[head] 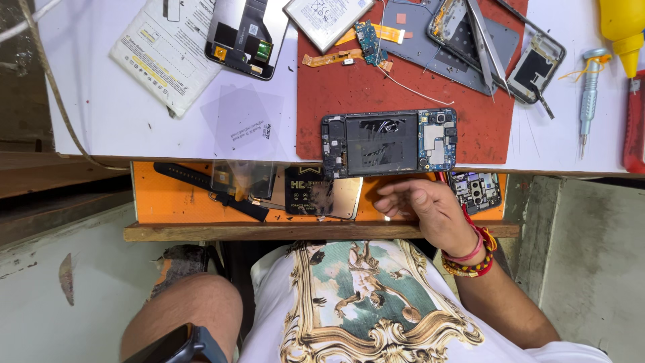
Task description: The person handles a mobile phone chassis and circuit board. The person fits the internal board into the phone frame and secures a thin wire along the edge by hand.
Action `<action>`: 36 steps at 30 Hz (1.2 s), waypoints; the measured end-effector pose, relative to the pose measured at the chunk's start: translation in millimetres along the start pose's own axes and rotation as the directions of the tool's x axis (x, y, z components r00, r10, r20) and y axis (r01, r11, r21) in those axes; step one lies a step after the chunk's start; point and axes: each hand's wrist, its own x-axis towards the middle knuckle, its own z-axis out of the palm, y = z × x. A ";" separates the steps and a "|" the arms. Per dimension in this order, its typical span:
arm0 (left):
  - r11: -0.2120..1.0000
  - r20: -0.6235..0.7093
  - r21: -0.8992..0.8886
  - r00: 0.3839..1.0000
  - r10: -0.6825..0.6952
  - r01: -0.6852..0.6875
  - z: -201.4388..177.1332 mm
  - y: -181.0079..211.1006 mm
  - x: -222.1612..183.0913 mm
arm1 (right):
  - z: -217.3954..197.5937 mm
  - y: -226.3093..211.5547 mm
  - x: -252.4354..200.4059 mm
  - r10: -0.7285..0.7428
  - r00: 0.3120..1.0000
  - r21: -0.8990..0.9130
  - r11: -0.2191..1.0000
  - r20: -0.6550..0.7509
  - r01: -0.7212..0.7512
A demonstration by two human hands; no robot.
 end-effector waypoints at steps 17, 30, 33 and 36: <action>0.991 0.013 -0.096 0.996 -0.088 0.089 -9.8 3.4 23.2 | 1.2 2.3 -1.2 0.042 0.999 -0.004 0.999 -0.006 -0.042; 0.820 -0.301 0.550 0.953 0.017 0.159 8.1 -126.0 59.1 | 4.8 2.5 4.2 0.062 0.998 -0.030 0.998 -0.026 -0.063; 0.751 -0.319 0.622 0.948 -0.014 0.220 23.5 -145.4 72.9 | 5.6 1.0 5.7 0.039 0.999 -0.037 0.999 -0.019 -0.040; 0.695 -0.352 0.666 0.936 -0.026 0.270 33.8 -154.9 87.0 | 7.2 -1.5 6.3 0.064 0.998 -0.046 0.997 -0.023 -0.065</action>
